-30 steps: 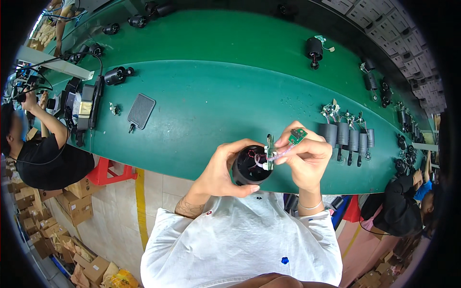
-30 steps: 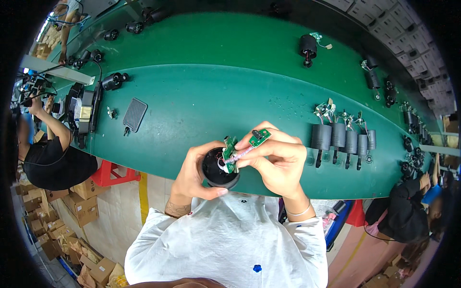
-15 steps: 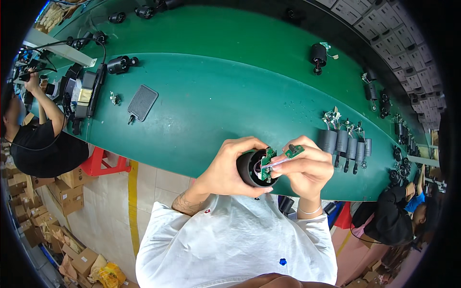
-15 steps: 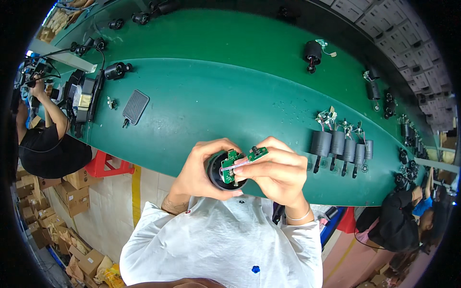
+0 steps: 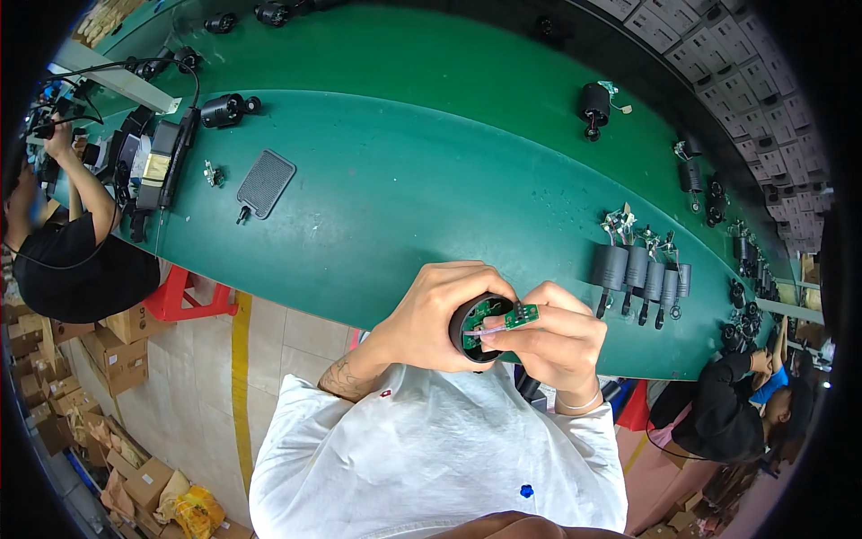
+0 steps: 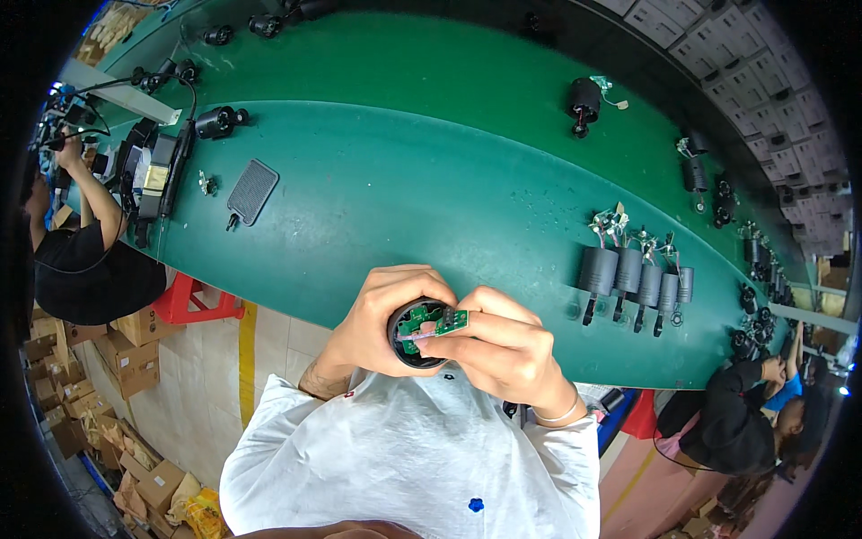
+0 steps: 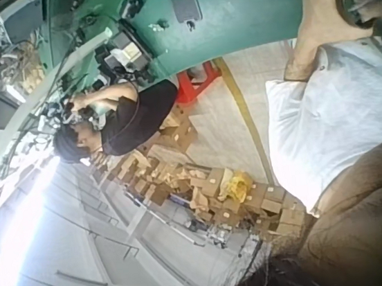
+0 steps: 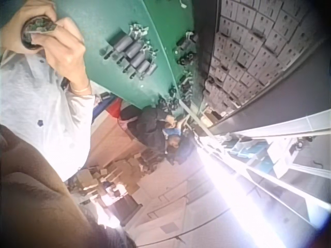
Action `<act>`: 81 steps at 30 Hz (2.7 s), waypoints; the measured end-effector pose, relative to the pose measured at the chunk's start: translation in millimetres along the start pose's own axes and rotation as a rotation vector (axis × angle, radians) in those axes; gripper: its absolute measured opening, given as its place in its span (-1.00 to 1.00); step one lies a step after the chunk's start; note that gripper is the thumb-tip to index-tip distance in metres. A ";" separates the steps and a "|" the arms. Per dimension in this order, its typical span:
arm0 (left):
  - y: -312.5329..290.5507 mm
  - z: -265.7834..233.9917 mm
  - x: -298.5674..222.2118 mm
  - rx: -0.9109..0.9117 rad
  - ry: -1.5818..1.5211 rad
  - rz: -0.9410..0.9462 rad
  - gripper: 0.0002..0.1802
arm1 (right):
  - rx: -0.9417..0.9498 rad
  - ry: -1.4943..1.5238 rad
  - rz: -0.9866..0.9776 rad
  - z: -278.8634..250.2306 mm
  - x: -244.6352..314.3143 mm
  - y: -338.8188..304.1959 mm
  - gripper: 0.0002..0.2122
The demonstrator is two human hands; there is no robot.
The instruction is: Assembling electronic components by inserting circuit boards into plastic housings.
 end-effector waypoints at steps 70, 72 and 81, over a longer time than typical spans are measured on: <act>2.9 -1.7 12.7 -0.369 0.437 0.107 -0.24 | -0.485 0.132 0.210 6.1 -19.4 4.7 -0.78; 2.0 -3.9 16.0 -0.373 0.361 0.121 -0.29 | -0.459 0.077 0.176 8.4 -16.1 8.3 -0.80; 0.0 -1.0 8.6 -0.414 0.151 0.193 -0.57 | -0.258 0.190 0.122 9.9 -22.1 23.8 -0.83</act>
Point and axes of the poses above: each hand's wrist, its own y-axis towards the middle knuckle, its own z-axis out of the palm, x = y × z, the point moved 3 cm from there along y, towards the middle knuckle, and after that the axes turned 7 degrees about -z, right-handed, at the moved point
